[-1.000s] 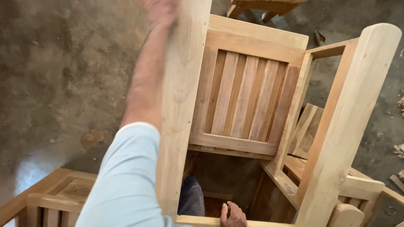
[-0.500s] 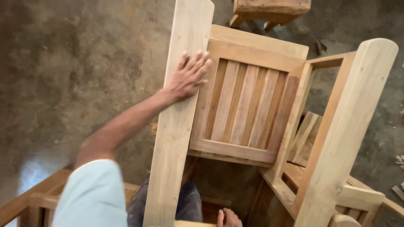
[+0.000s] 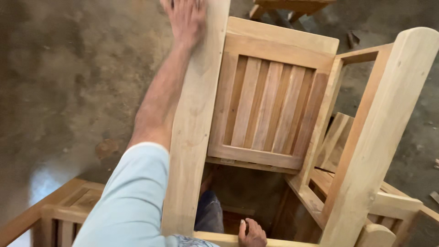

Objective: The person wipes and sands the various surfaces of a wooden chair frame using a piece of sandpaper.

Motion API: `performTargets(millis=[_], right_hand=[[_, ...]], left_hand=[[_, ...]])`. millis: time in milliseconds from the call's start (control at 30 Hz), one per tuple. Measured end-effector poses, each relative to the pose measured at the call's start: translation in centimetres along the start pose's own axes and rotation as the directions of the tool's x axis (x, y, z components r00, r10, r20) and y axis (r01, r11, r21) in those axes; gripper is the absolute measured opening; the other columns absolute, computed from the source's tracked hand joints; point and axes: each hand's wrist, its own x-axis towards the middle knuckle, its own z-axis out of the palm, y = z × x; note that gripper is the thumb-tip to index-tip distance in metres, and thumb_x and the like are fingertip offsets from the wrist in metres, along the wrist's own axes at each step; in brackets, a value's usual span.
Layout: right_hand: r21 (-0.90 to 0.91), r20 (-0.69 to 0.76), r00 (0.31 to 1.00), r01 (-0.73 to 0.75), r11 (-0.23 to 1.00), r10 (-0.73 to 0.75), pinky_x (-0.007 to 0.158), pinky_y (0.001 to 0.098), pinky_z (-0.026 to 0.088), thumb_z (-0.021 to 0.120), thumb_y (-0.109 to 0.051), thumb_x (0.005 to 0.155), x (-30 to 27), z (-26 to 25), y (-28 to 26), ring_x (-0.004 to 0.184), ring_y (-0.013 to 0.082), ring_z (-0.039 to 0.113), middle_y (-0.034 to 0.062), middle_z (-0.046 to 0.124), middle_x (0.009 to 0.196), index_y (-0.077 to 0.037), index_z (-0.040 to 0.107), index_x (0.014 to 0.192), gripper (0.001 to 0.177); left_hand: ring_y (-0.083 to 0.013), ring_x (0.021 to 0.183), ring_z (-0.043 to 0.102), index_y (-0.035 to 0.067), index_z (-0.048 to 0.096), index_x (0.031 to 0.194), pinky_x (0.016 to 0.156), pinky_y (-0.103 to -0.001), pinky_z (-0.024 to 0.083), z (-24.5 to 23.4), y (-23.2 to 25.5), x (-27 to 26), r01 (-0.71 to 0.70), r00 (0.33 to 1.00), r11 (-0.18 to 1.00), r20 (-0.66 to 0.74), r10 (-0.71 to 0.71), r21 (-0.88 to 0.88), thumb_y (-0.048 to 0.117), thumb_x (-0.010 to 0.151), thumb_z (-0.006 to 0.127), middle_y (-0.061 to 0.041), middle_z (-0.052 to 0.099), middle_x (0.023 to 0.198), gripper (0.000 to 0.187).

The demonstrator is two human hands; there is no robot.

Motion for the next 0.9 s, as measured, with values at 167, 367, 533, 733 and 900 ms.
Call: performTargets(millis=[167, 367, 533, 733, 900], right_hand=[[0.013, -0.021, 1.0, -0.011, 1.0, 0.011, 0.074, 0.0411, 0.058, 0.072, -0.035, 0.08, -0.3, -0.5, -0.5, 0.078, 0.0254, 0.072, 0.0015, 0.076, 0.083, -0.021, 0.074, 0.091, 0.017], [-0.006, 0.042, 0.999, -0.011, 1.0, 0.011, 0.075, 0.0422, 0.057, 0.067, -0.038, 0.086, 0.2, -0.9, -0.7, 0.08, 0.0255, 0.072, 0.0002, 0.076, 0.084, -0.021, 0.072, 0.089, 0.018], [0.035, 0.048, 0.999, -0.007, 0.999, 0.006, 0.075, 0.0422, 0.057, 0.065, -0.038, 0.088, 0.1, -1.3, -0.8, 0.08, 0.027, 0.072, 0.001, 0.076, 0.085, -0.021, 0.074, 0.09, 0.019], [0.06, -0.064, 0.998, 0.005, 0.998, -0.001, 0.074, 0.0435, 0.056, 0.067, -0.036, 0.086, -0.3, -1.6, -1.3, 0.08, 0.0304, 0.071, 0.0045, 0.076, 0.088, -0.02, 0.074, 0.091, 0.019], [-0.018, 0.088, 0.995, -0.053, 0.998, 0.055, 0.075, 0.0422, 0.057, 0.067, -0.038, 0.088, -0.5, -1.5, -0.5, 0.079, 0.0284, 0.071, 0.0028, 0.076, 0.086, -0.022, 0.075, 0.094, 0.019]], left_hand=[[-0.0341, 0.161, 0.011, 0.009, 0.016, 0.166, 0.129, -0.06, 0.012, -11.0, 0.6, -19.7, 0.211, 0.951, 0.908, 0.292, -0.105, -0.363, 0.028, 0.098, 0.061, -0.016, 0.007, 0.174, 0.084], [-0.0322, 0.159, 0.017, 0.006, 0.018, 0.162, 0.123, -0.056, 0.011, -28.4, -1.9, -50.7, 0.555, 0.495, 0.765, 0.869, 0.011, -0.326, 0.029, 0.107, 0.042, -0.016, 0.018, 0.171, 0.065], [-0.0322, 0.159, 0.019, 0.005, 0.029, 0.16, 0.124, -0.059, 0.01, -25.9, -2.8, -47.8, 0.176, 0.926, 0.962, 0.367, -0.089, -0.21, 0.033, 0.103, 0.051, -0.019, 0.025, 0.168, 0.067], [-0.0319, 0.156, 0.021, 0.012, 0.034, 0.158, 0.122, -0.067, 0.009, -21.4, 5.3, -38.5, -0.073, 0.913, 0.978, 0.382, 0.145, -0.195, 0.046, 0.099, 0.053, -0.012, 0.03, 0.167, 0.071], [-0.035, 0.158, 0.02, 0.012, 0.032, 0.162, 0.122, -0.07, 0.009, -19.7, 5.4, -34.8, -0.068, 0.933, 0.982, 0.338, 0.126, -0.178, 0.058, 0.102, 0.046, -0.015, 0.027, 0.169, 0.078]])
